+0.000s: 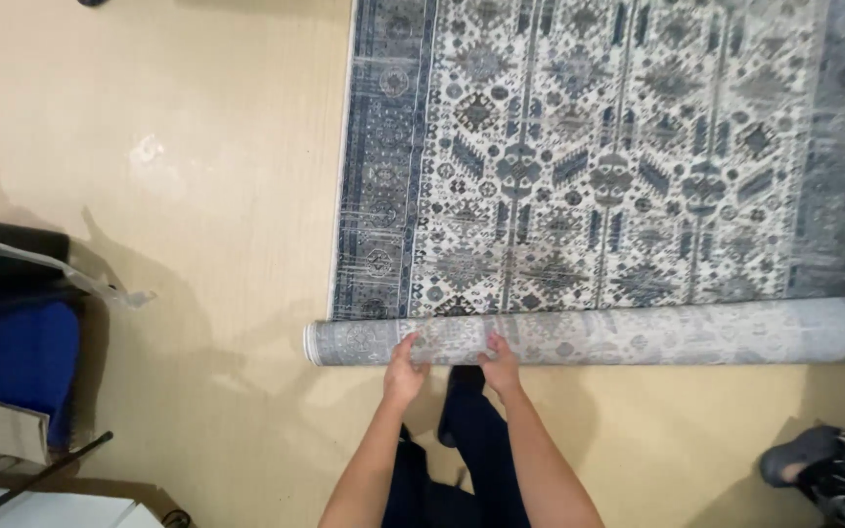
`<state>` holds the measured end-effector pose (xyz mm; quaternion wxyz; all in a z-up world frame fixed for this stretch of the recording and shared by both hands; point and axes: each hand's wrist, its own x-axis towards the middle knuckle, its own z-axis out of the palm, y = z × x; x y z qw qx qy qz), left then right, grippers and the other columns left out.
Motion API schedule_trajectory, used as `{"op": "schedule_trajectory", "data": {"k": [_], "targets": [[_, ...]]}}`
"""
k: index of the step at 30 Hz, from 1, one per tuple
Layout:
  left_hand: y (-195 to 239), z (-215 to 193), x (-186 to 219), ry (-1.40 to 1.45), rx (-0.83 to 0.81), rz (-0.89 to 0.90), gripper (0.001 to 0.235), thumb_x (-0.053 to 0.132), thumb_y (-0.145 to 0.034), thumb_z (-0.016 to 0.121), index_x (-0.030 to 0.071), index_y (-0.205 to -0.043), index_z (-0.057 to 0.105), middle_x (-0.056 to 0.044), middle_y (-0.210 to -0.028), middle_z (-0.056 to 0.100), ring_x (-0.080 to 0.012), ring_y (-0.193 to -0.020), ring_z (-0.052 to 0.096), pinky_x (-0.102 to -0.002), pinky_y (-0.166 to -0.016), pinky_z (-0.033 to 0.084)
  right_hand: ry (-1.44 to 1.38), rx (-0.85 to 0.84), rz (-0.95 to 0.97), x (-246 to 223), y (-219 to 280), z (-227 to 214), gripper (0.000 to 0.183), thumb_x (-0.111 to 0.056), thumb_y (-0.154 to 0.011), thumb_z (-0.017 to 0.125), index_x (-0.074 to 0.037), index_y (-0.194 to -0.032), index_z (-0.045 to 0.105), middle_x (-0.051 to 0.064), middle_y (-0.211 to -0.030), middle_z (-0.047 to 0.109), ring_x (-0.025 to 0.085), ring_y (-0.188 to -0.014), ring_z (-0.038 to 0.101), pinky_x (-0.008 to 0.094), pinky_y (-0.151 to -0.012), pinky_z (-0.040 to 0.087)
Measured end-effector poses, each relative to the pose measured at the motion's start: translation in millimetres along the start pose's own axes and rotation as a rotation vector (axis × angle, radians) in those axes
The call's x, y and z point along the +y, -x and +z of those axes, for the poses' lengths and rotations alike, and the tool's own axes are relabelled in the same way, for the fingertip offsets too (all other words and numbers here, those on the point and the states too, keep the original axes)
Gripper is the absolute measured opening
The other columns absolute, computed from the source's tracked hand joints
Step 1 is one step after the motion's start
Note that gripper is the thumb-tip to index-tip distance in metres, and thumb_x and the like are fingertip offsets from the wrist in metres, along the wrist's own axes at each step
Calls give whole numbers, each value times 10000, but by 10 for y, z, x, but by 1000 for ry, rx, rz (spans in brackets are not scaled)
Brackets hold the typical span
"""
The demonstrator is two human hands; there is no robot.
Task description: The person rolls up a patterned rug and moves it against a wall. They then retrieve a broom and dustpan, pick up a pair of sandals from the floor, and sweep the area where the rug was previously placed.
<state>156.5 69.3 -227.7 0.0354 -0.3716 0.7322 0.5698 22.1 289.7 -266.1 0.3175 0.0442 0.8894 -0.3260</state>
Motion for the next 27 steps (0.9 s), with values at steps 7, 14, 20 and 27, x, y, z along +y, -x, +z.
{"op": "schedule_trajectory", "data": {"k": [7,14,20,27], "targets": [[-12,64,-1133,-394,-312,-133,886,185,-766,827,305,-1517,373,-83,-1616,358,-351,-1415,429,-413,-1143,401,490,-144,-102,157,51,781,688,-192,-817,754,-178,-1460,511,127,-1513,523,342,-1361,525,427,-1155,453],[-167,391,-1770,-574,-384,-236,939,127,-823,740,296,-1596,233,-40,-1705,181,-362,-1538,221,-538,-1221,254,1235,-478,-17,48,107,1271,1066,-472,-887,736,-240,-1647,25,-64,-1735,-51,295,-1598,-18,675,-1231,92],[-253,948,-2238,-887,-474,-17,810,157,-981,511,266,-1650,67,-30,-1732,38,-324,-1569,88,-635,-1222,113,1397,-430,-49,398,-133,1351,1088,-327,-913,684,-305,-1658,-109,-43,-1740,-133,334,-1596,-48,684,-1197,78],[-206,1241,-2197,-1072,-305,161,886,241,-954,570,196,-1632,2,-184,-1703,-1,-394,-1560,79,-686,-1182,100,1502,-27,-480,969,-871,1493,987,-247,-896,685,-342,-1625,25,34,-1718,19,392,-1534,75,717,-1154,132]]}}
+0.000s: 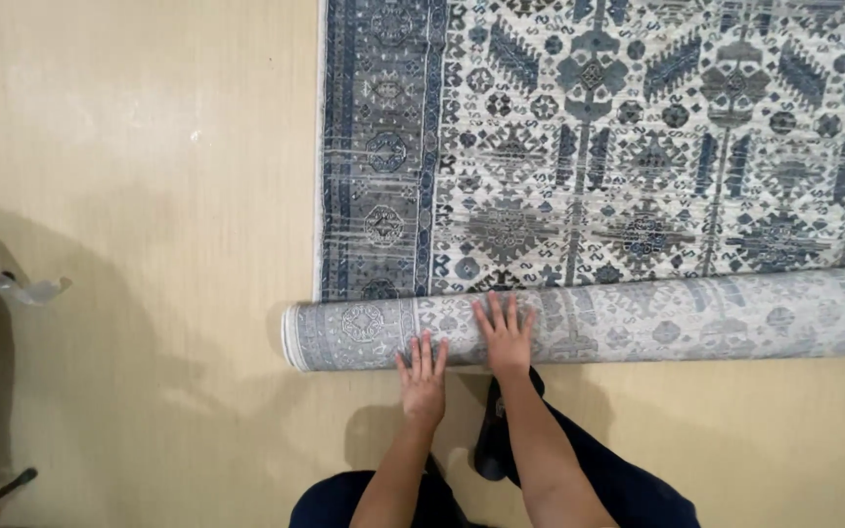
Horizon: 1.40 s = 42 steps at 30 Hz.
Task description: The person rolls up a patterned rug and moves it against a wall. They then retrieve a broom and dustpan, pick up a pair of sandals from the floor, and sweep the area where the rug was previously placed.
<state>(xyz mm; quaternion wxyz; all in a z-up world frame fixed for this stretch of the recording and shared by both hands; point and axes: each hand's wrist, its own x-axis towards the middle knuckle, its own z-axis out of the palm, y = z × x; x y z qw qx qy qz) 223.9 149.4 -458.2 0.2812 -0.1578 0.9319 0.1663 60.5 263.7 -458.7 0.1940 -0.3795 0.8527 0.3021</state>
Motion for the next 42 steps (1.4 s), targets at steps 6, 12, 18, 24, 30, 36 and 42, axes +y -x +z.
{"op": "schedule_trajectory", "data": {"k": [6,12,18,24,30,36,42], "targets": [[-156,-1428,26,43,-399,-49,1173,443,-849,729,168,-1675,-58,-233,-1742,-50,-429,-1610,8,-665,-1246,66,-296,-341,-157,323,-402,-503,1394,-467,-576,976,-352,-1646,90,71,-1683,206,382,-1531,213,679,-1175,189],[-954,-244,-259,-255,112,15,1068,409,-855,700,204,-1601,-35,-285,-1633,37,-485,-1500,82,-727,-1140,98,-409,-336,-172,605,-563,-905,1327,-523,-519,957,-401,-1617,222,-4,-1667,294,301,-1544,269,710,-1190,192],[-1083,-1434,-434,-174,-316,223,1292,668,-753,805,140,-1649,38,-288,-1644,204,-450,-1526,220,-667,-1210,-3,-523,-21,-179,998,-468,-856,1199,-831,-584,802,-321,-1573,355,102,-1616,342,418,-1431,272,679,-1128,186],[-1574,-2379,-622,-89,-311,127,1187,637,-665,855,385,-1625,203,-75,-1625,377,-271,-1526,314,-693,-1225,6,-423,521,-61,1284,-718,-702,781,-727,-857,697,-279,-1473,527,66,-1527,493,350,-1410,436,654,-1177,314],[-1923,-2031,-817,29,330,-85,949,538,-829,772,331,-1622,294,-100,-1638,327,-336,-1530,223,-721,-1163,38,-169,-65,-167,1633,-550,-1421,1093,-632,-683,783,-399,-1592,224,-29,-1689,165,368,-1528,225,726,-1137,207],[-1594,-2021,-299,407,85,-29,948,511,-756,797,325,-1556,324,-118,-1667,220,-299,-1542,163,-671,-1190,109,-337,-196,244,1757,-787,-830,927,-413,-897,702,-455,-1616,117,-71,-1726,-16,416,-1535,169,755,-1128,194],[-1501,-868,-1057,620,592,-286,814,400,-849,809,142,-1538,459,-224,-1635,321,-435,-1515,337,-488,-1242,322,-483,-437,270,1808,-717,-1084,869,-444,-928,674,-468,-1611,138,-88,-1737,-40,401,-1547,179,725,-1167,207]]}}
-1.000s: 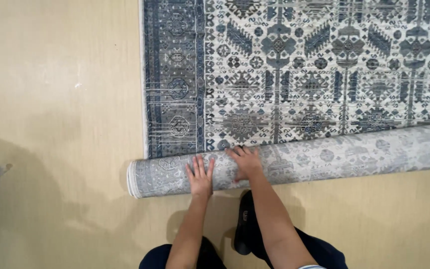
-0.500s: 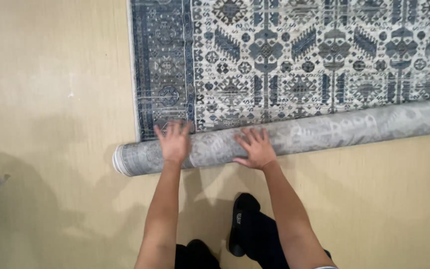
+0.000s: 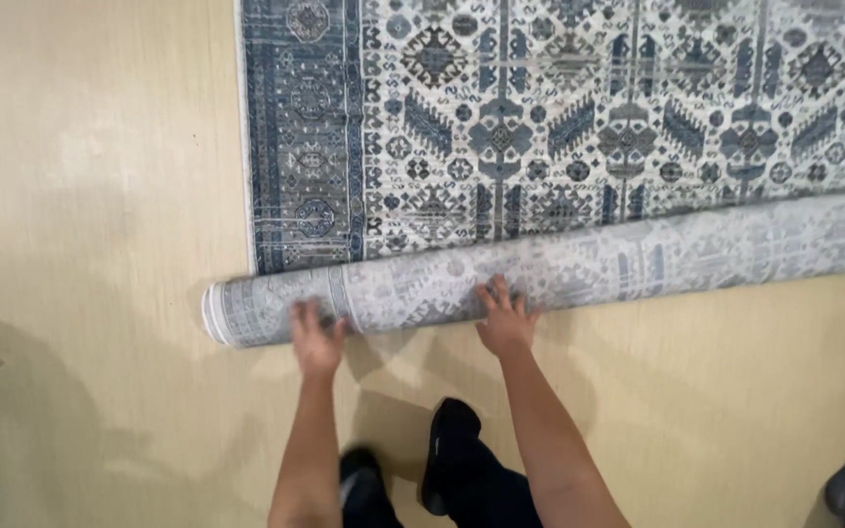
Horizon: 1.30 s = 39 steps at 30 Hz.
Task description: The person rolls up a patterned rug and moves it against a wall. They then retrieve a broom and dustpan, pick up a pair of sandals from the floor, and sweep the area where the rug was previously placed.
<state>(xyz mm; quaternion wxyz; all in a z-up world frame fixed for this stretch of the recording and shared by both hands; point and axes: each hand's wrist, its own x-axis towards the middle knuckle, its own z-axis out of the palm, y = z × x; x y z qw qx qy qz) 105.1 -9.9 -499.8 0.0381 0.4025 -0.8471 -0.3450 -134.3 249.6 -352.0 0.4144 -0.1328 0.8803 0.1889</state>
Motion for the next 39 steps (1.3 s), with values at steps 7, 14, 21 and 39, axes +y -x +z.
{"op": "schedule_trajectory", "data": {"k": [7,14,21,39], "targets": [[-143,-133,-1411,-93,149,-239,1007,450,-872,863,-118,-1530,355,-322,-1569,360,-504,-1485,328,-506,-1203,345,-716,364,27,-145,-716,1392,780,-518,-895,713,-297,-1539,332,83,-1759,51,436,-1476,349,625,-1116,438],[-256,-81,-1386,404,336,-344,1143,483,-677,940,-94,-1437,311,-290,-1398,441,-412,-1305,469,-500,-1116,415,-1931,-47,892,-1045,-432,1026,1343,-554,-691,841,-279,-1621,-88,198,-1669,247,545,-1415,391,757,-1016,413],[-536,-543,-1215,32,56,-801,1424,559,-520,1015,-8,-1562,227,-298,-1487,402,-482,-1396,335,-580,-1163,206,-2017,-222,592,-858,-728,1365,1091,-594,-649,859,-264,-1573,380,34,-1626,341,422,-1357,433,658,-1021,427],[-2178,-687,-1006,-61,-107,-590,1068,605,-813,820,12,-1591,394,-280,-1311,666,-429,-1326,516,-497,-1211,331,-2077,-74,862,-997,-1178,-47,850,-583,-780,841,-176,-1435,484,125,-1415,583,427,-1233,584,670,-920,494]]}}
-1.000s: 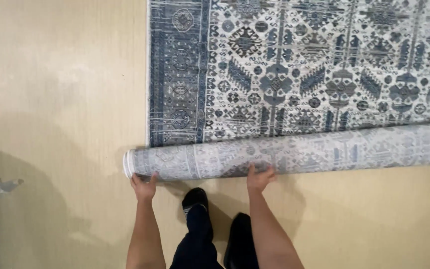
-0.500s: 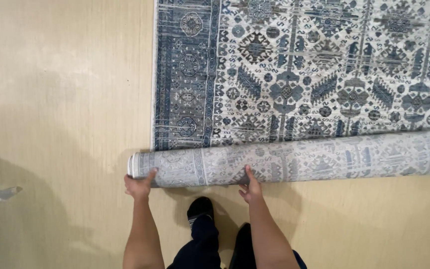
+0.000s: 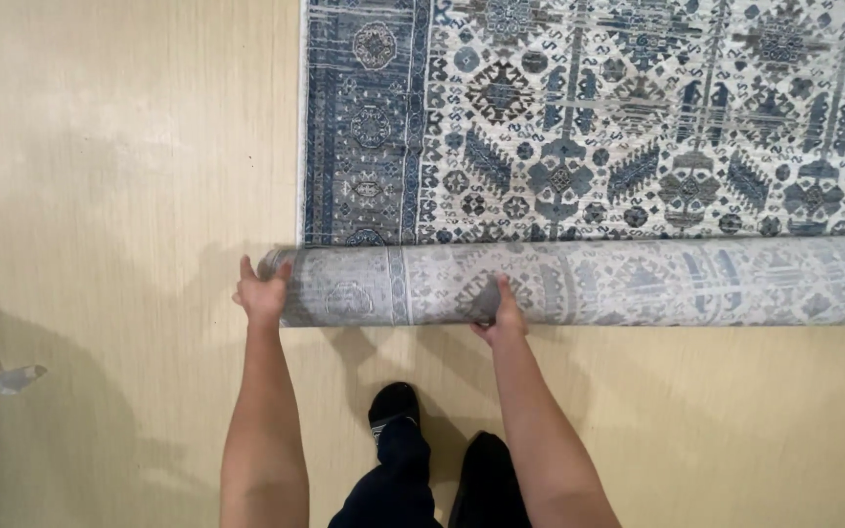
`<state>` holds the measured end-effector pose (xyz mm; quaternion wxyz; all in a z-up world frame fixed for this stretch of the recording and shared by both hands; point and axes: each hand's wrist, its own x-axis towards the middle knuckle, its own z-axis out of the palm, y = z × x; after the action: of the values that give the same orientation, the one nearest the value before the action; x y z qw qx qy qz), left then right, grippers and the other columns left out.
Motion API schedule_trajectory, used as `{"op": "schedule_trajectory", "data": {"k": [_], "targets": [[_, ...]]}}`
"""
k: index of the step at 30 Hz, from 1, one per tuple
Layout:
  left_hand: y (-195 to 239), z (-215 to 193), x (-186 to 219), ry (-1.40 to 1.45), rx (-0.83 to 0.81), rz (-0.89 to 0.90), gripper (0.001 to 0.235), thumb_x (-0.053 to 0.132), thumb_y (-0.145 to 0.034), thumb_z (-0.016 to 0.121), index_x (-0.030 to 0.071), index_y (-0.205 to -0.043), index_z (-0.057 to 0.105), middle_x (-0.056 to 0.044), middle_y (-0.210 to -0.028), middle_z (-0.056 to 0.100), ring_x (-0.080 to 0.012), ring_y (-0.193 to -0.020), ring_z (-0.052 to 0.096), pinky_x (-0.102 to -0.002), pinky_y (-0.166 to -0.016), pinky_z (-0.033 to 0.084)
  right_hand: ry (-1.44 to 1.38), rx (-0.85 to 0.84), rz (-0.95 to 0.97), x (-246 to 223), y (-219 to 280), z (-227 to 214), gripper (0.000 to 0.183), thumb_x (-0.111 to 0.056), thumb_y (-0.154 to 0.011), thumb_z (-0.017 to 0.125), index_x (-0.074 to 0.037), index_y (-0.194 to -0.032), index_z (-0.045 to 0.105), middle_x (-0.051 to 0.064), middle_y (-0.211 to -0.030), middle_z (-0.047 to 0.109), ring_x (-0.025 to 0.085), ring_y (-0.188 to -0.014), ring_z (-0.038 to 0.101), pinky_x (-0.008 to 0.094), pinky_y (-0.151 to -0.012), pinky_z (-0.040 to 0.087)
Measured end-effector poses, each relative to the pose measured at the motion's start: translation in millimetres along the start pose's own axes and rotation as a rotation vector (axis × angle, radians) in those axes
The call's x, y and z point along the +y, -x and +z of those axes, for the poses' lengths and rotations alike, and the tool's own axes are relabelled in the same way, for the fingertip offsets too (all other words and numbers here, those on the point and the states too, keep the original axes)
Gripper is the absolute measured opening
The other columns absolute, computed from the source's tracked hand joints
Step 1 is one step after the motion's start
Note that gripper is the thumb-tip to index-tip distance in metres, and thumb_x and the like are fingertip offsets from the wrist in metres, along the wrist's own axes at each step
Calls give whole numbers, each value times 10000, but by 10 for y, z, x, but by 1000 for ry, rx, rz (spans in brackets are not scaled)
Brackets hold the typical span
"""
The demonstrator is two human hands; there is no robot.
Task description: The person rolls up a patterned rug and moves it against a wall. They then retrieve a broom and dustpan, pick up a pair of sandals from the floor, and sweep the area where the rug was previously placed.
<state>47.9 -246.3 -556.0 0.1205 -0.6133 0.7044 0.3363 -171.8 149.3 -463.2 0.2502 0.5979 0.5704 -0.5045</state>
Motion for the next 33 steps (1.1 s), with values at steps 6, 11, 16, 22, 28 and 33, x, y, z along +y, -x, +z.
{"op": "schedule_trajectory", "data": {"k": [6,11,16,22,28,33], "targets": [[433,-276,180,822,56,204,989,451,-868,778,46,-1636,305,-205,-1627,420,-324,-1509,414,-444,-1225,351,115,-89,-20,-369,57,289,643,-452,-879,634,-195,-1452,497,204,-1472,540,477,-1196,563,669,-882,495],[922,52,-228,731,-107,-381,1218,560,-828,799,185,-1648,-20,-166,-1717,100,-448,-1536,213,-632,-1162,291,83,-115,-94,-587,265,558,574,-372,-908,576,-160,-1434,487,176,-1516,417,481,-1178,523,689,-877,470],[1332,797,-130,1025,-805,-570,1172,793,-750,640,214,-1668,197,-265,-1678,209,-590,-1445,269,-729,-984,416,95,-44,-194,-706,250,881,600,-283,-863,642,-96,-1414,496,226,-1421,499,501,-954,653,594,-752,551],[1603,874,1106,1170,-1005,-527,1063,584,-812,689,277,-1613,61,-3,-1713,130,-320,-1581,105,-745,-1171,212,28,-326,-736,-750,744,1146,648,-257,-932,650,-188,-1502,349,207,-1179,655,230,-715,717,385,-610,555],[1452,910,1261,1526,-913,-686,640,426,-882,721,157,-1418,498,-75,-1579,404,-285,-1543,243,-732,-1164,177,490,70,-1490,-211,253,541,450,-76,-920,692,-85,-1365,624,136,-1454,502,244,-928,652,328,-808,569],[1054,865,1573,1629,-994,-582,742,360,-991,738,156,-1603,370,-125,-1729,216,-336,-1610,136,-645,-1229,241,526,122,-834,2,-771,-206,780,-313,-993,760,-72,-1512,230,180,-1395,439,285,-1114,531,384,-854,463]]}}
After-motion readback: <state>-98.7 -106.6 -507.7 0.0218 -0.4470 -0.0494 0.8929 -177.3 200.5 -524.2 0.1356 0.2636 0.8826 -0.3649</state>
